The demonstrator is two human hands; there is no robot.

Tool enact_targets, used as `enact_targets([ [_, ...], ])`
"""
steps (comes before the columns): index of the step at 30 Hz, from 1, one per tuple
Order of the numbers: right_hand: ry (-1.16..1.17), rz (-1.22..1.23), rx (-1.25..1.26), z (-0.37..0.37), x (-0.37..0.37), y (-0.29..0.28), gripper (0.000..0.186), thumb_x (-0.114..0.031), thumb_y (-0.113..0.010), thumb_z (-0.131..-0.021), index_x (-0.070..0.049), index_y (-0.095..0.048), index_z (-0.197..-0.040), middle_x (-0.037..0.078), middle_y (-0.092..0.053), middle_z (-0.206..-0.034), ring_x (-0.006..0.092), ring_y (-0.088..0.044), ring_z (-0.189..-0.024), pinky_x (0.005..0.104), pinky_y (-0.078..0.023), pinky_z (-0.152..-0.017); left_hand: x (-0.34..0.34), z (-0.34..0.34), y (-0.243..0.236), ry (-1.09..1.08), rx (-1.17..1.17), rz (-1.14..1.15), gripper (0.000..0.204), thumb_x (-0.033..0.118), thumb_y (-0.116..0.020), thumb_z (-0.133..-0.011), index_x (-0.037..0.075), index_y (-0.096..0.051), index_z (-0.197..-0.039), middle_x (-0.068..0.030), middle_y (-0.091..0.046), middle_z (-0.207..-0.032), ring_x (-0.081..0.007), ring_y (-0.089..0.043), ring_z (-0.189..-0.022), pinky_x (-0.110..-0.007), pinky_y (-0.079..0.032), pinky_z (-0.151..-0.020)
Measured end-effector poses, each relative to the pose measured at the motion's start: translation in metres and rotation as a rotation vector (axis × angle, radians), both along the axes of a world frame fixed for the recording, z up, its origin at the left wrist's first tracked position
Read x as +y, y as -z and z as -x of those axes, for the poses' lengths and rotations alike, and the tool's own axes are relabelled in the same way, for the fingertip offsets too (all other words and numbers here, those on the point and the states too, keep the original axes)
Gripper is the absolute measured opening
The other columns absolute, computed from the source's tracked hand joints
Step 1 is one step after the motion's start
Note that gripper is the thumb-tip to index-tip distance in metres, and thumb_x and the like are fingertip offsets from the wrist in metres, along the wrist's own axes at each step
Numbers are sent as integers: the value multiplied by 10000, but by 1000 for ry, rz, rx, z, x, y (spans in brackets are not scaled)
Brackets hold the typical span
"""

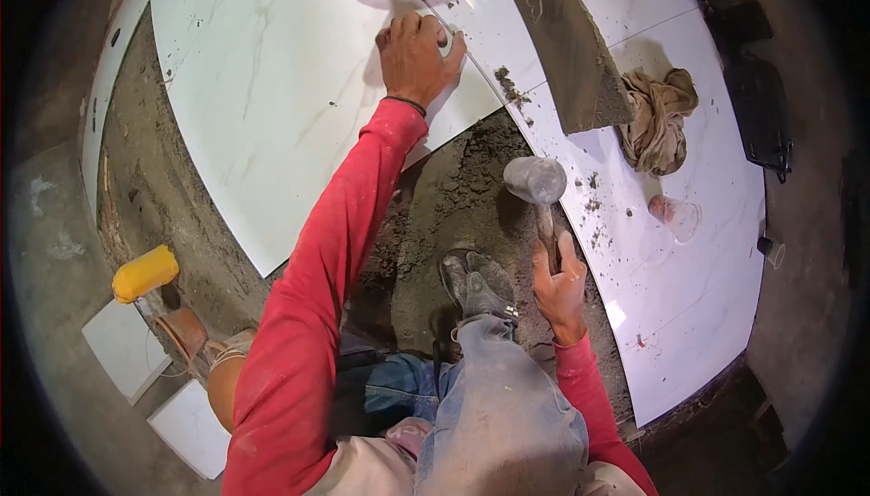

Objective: The person places a tile onto a bed of mortar, taps it into place using a rubber mallet, and then wipes the edges and surface with a cloth.

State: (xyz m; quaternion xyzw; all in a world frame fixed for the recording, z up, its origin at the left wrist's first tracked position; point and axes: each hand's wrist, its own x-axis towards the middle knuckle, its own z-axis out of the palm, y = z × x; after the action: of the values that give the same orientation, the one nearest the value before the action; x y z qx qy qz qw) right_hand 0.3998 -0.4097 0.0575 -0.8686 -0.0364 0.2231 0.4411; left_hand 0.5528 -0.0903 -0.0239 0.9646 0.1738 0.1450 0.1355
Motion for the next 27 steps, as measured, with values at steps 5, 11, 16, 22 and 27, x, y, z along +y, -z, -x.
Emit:
enact_targets([
  [5, -13, -10, 1, 2, -3, 3, 254, -190, -651, -1002, -1, -615, -1167, 280, -669, -843, 467, -679, -776, 474, -505, -642, -8, -12, 4, -3, 130, -128, 297, 349, -606, -901, 133, -722, -733, -125, -739, -794, -319, -705, -763, -485, -460, -858],
  [11, -32, -12, -52, 2, -10, 3, 259, -162, -632, -998, 18, -610, -1183, 291, -689, -899, 479, -684, -803, 484, -514, -657, -26, -26, 3, -196, 133, -86, 297, 308, -602, -859, 98, -762, -721, -189, -738, -755, -358, -729, -722, -489, -522, -738],
  [16, -50, 2, -76, -3, -3, 0, 255, -125, -616, -990, 47, -602, -1177, 294, -686, -926, 480, -666, -801, 474, -517, -684, -26, -29, -9, -214, 280, 87, 297, 312, -617, -851, 74, -765, -752, -218, -745, -819, -381, -739, -775, -491, -545, -782],
  [22, -75, -38, -123, -5, 1, -1, 215, -93, -596, -984, 33, -608, -1159, 269, -671, -890, 452, -643, -760, 468, -506, -674, -29, -32, -5, -282, 307, 136, 233, 344, -664, -872, 146, -773, -814, -105, -769, -849, -310, -747, -802, -453, -491, -775],
  [27, -85, -32, -163, -2, -4, 3, 234, -135, -589, -1017, 23, -626, -1186, 220, -665, -818, 340, -641, -664, 432, -500, -631, -28, -38, -16, -292, 394, 184, 232, 332, -645, -891, 144, -778, -860, -103, -775, -891, -311, -758, -849, -443, -512, -798],
])
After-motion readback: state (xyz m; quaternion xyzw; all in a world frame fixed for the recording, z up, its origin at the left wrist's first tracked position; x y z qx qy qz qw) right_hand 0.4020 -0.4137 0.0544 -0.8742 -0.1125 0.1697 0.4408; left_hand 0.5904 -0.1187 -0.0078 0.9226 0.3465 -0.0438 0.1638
